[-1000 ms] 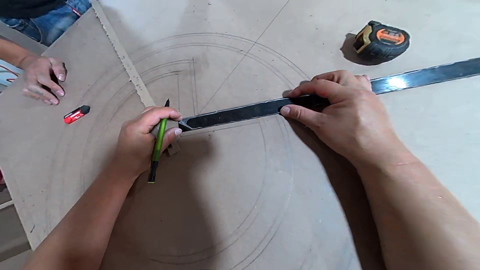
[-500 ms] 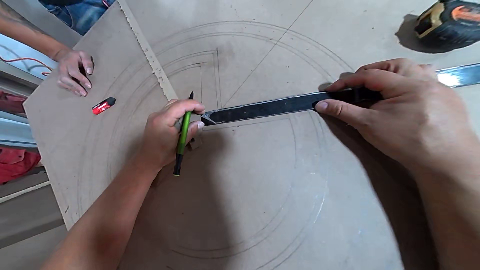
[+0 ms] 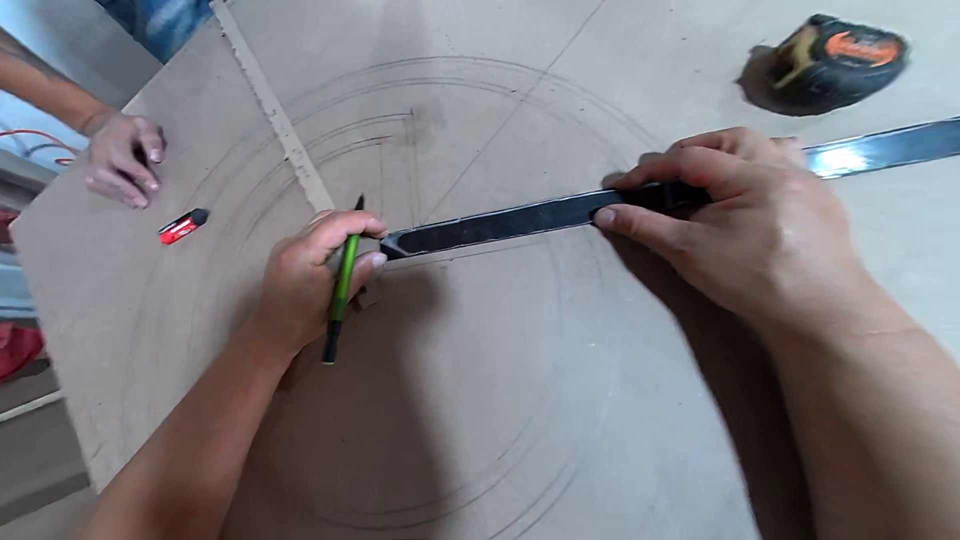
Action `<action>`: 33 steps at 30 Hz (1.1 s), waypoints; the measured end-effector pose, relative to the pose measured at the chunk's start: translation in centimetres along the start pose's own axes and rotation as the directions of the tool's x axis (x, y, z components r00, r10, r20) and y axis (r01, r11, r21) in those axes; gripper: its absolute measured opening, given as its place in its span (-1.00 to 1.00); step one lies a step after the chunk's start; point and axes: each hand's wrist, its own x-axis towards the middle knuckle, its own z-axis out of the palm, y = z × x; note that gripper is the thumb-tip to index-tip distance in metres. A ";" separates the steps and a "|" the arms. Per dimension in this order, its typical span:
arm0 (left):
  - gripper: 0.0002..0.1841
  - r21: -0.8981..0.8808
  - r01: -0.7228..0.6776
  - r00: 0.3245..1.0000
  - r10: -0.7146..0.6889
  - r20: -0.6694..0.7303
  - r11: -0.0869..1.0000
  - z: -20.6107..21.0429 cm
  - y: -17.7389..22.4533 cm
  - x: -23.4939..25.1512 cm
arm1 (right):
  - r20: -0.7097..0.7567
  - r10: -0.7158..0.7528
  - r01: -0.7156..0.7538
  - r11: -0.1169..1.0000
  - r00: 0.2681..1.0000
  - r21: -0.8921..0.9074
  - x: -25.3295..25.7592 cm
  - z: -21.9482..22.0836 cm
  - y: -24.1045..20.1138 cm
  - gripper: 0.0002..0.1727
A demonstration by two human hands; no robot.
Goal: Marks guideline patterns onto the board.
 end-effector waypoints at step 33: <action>-0.82 -0.198 -0.096 0.987 0.068 -0.143 0.975 1.1 1.6 -1.8 | -0.009 -0.027 0.027 0.999 1.000 0.021 0.0 0.5 1.3 -0.38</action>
